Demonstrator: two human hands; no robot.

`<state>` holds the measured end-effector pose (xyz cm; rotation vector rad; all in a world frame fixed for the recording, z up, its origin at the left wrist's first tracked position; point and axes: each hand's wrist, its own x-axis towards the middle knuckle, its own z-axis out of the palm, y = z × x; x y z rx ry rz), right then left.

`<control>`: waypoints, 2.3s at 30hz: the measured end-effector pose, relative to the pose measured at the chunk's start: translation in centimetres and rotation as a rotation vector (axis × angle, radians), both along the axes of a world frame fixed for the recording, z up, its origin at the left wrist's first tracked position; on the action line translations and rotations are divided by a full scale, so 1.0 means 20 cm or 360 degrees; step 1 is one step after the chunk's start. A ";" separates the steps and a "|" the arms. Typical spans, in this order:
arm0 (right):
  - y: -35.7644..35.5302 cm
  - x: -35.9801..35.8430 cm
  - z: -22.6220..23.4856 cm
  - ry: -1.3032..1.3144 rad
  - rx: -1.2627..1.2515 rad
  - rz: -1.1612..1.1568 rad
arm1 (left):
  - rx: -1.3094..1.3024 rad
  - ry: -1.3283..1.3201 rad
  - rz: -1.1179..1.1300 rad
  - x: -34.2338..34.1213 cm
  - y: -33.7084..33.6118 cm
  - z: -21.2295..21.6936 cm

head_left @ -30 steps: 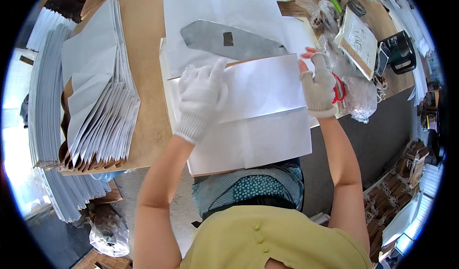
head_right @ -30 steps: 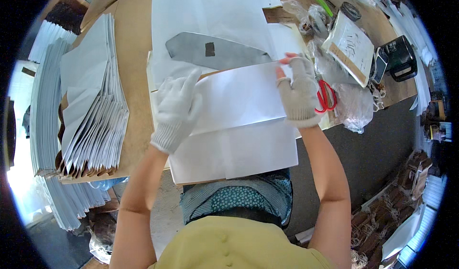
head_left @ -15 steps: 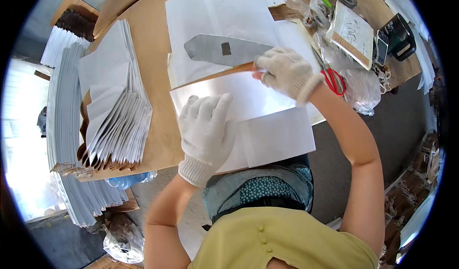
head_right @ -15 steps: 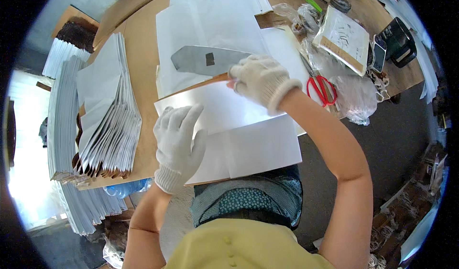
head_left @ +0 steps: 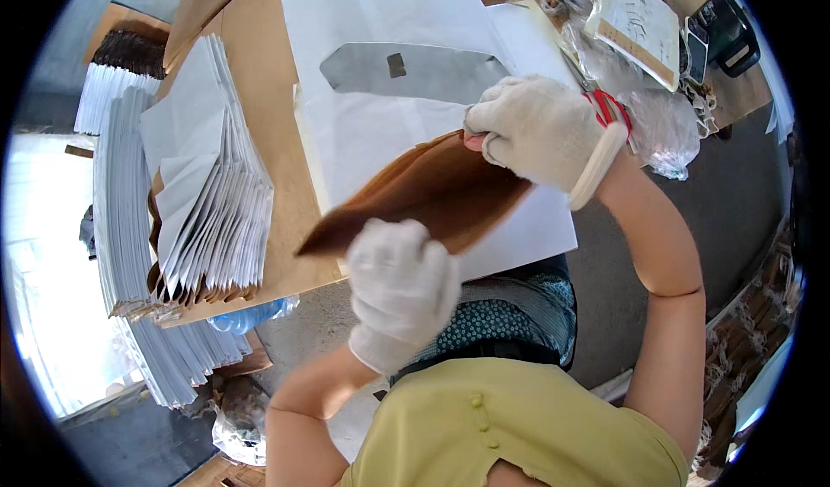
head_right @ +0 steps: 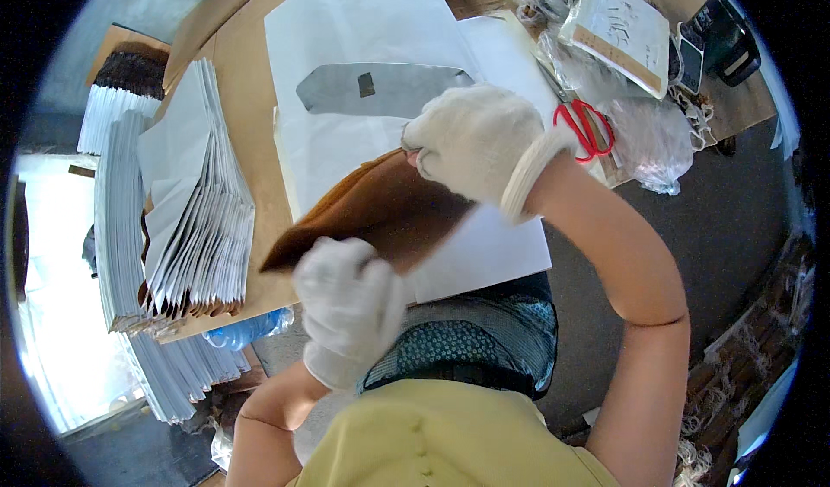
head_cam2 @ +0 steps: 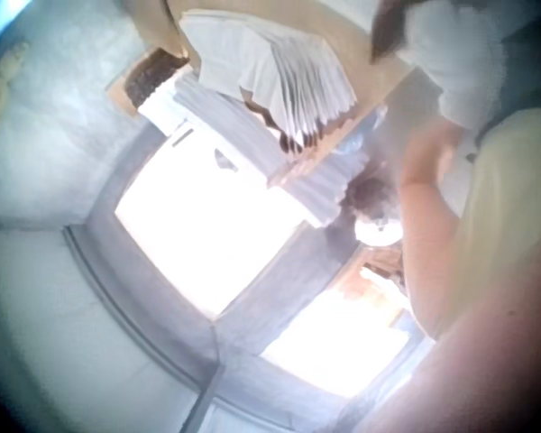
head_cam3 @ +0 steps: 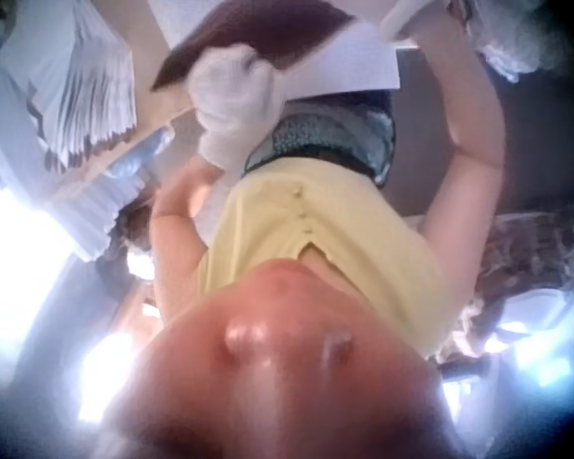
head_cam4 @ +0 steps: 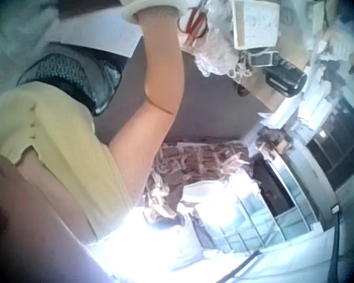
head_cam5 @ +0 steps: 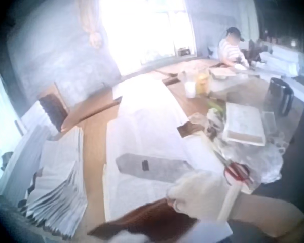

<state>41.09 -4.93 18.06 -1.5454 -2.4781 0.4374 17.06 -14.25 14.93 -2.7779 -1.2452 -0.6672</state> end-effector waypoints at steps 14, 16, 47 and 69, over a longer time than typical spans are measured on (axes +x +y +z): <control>-0.21 0.51 -0.85 0.0072 0.0184 -0.0590 | -0.1323 0.0780 -0.0301 0.59 0.55 -0.38; -0.24 0.47 -0.81 0.0128 0.0183 -0.0758 | -0.2127 -0.0143 -0.0224 0.50 0.58 -0.72; -0.16 -0.14 -0.97 0.0128 0.0376 -0.0256 | -0.1081 0.0572 0.0119 0.14 1.10 -0.58; 0.12 -0.91 -0.93 0.0181 0.0277 0.0535 | -0.1934 -0.1858 0.0180 -1.02 0.65 -0.67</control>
